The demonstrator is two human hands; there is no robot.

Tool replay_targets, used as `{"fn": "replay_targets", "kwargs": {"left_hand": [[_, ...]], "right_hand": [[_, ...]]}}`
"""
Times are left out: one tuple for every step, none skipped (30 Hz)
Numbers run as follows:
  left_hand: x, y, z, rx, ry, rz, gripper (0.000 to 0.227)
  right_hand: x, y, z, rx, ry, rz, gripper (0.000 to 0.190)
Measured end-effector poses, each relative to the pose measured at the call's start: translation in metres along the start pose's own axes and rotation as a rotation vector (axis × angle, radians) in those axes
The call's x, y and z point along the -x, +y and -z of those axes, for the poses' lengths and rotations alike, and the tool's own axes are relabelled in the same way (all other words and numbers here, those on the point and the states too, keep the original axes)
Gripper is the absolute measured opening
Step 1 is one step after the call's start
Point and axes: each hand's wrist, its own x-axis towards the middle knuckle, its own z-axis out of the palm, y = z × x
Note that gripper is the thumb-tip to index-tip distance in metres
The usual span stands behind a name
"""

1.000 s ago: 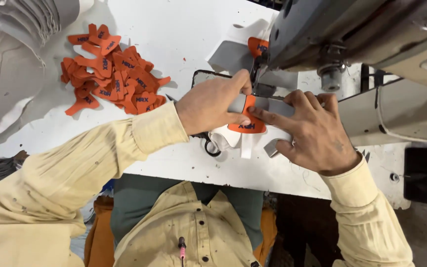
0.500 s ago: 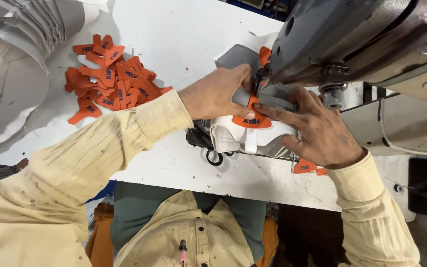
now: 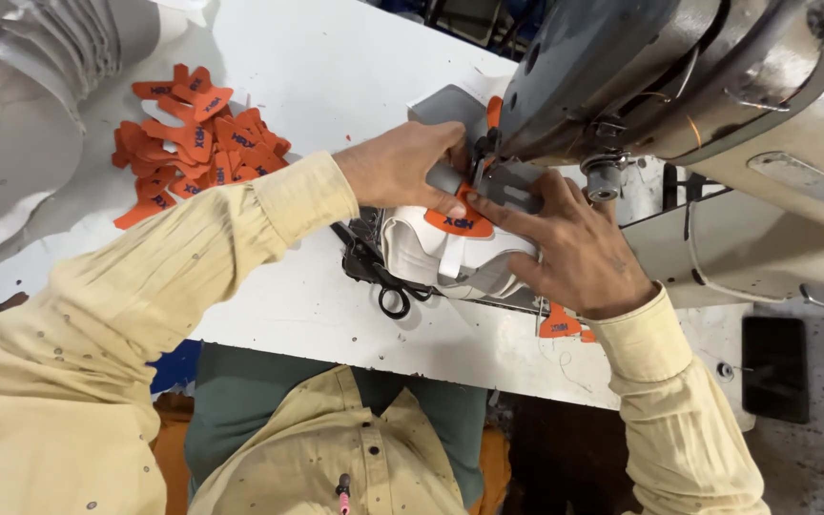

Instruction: The person uses a sewing machine to stitch orange fabric pieces onto white shoe parts. They repeatedly pick up the shoe parts, align the orange pieces, sew them, and then use scissors to trim the excess thread.

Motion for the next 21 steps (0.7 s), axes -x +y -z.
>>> {"fn": "replay_targets", "kwargs": {"left_hand": [[0.000,0.002,0.000,-0.003,0.005,-0.002,0.061],[0.001,0.003,0.000,-0.013,-0.007,0.002,0.062],[0.000,0.005,0.001,-0.024,-0.018,0.003,0.063],[-0.001,0.005,0.002,-0.029,-0.012,-0.002,0.063],[-0.002,0.005,0.003,-0.035,-0.027,0.000,0.065],[-0.002,0.005,0.004,-0.041,-0.042,0.002,0.066],[-0.004,0.004,0.005,-0.045,-0.036,-0.002,0.066],[-0.005,0.002,0.006,-0.034,-0.041,-0.024,0.067],[-0.006,0.000,0.005,-0.020,-0.047,-0.045,0.067],[-0.005,0.002,0.006,-0.023,-0.043,-0.048,0.067],[-0.006,0.003,0.006,-0.028,-0.041,-0.049,0.067],[-0.006,0.004,0.007,-0.033,-0.040,-0.051,0.067],[-0.005,0.006,0.007,-0.034,-0.038,-0.053,0.067],[-0.004,0.007,0.006,-0.053,-0.047,-0.037,0.067],[-0.004,0.008,0.007,-0.077,-0.059,-0.022,0.067],[-0.006,0.015,0.013,-0.083,-0.060,-0.025,0.067],[-0.007,0.021,0.017,-0.129,-0.111,0.005,0.068],[-0.010,0.026,0.022,-0.175,-0.161,0.035,0.068],[-0.011,0.032,0.025,-0.176,-0.168,0.034,0.068],[-0.012,0.037,0.028,-0.217,-0.202,0.053,0.068],[-0.012,0.041,0.030,-0.253,-0.235,0.075,0.068]], "right_hand": [[0.001,0.000,-0.001,0.004,0.003,0.003,0.074],[0.003,0.000,-0.001,0.026,0.019,0.023,0.074],[0.004,0.001,-0.001,0.051,0.038,0.042,0.074],[0.004,0.003,-0.002,0.058,0.044,0.044,0.074],[0.004,0.005,-0.003,0.058,0.059,0.067,0.074],[0.004,0.008,-0.005,0.058,0.074,0.089,0.074],[0.004,0.009,-0.005,0.065,0.080,0.092,0.074],[0.004,0.010,-0.005,0.029,0.079,0.096,0.073],[0.005,0.011,-0.006,-0.008,0.076,0.100,0.072],[0.007,0.014,-0.011,-0.004,0.079,0.102,0.072],[0.008,0.018,-0.016,-0.157,0.100,0.091,0.069],[0.010,0.021,-0.021,-0.309,0.121,0.080,0.066],[0.013,0.021,-0.024,-0.306,0.123,0.081,0.066],[0.016,0.021,-0.027,-0.439,0.139,0.049,0.062],[0.018,0.021,-0.030,-0.574,0.159,0.017,0.058],[0.015,0.025,-0.031,-0.573,0.166,0.017,0.058],[0.014,0.030,-0.033,-0.551,0.173,0.020,0.057],[0.012,0.034,-0.035,-0.529,0.180,0.022,0.056],[0.012,0.037,-0.035,-0.533,0.182,0.017,0.056],[0.011,0.039,-0.036,-0.494,0.191,0.058,0.056],[0.011,0.042,-0.037,-0.455,0.193,0.100,0.057]]}}
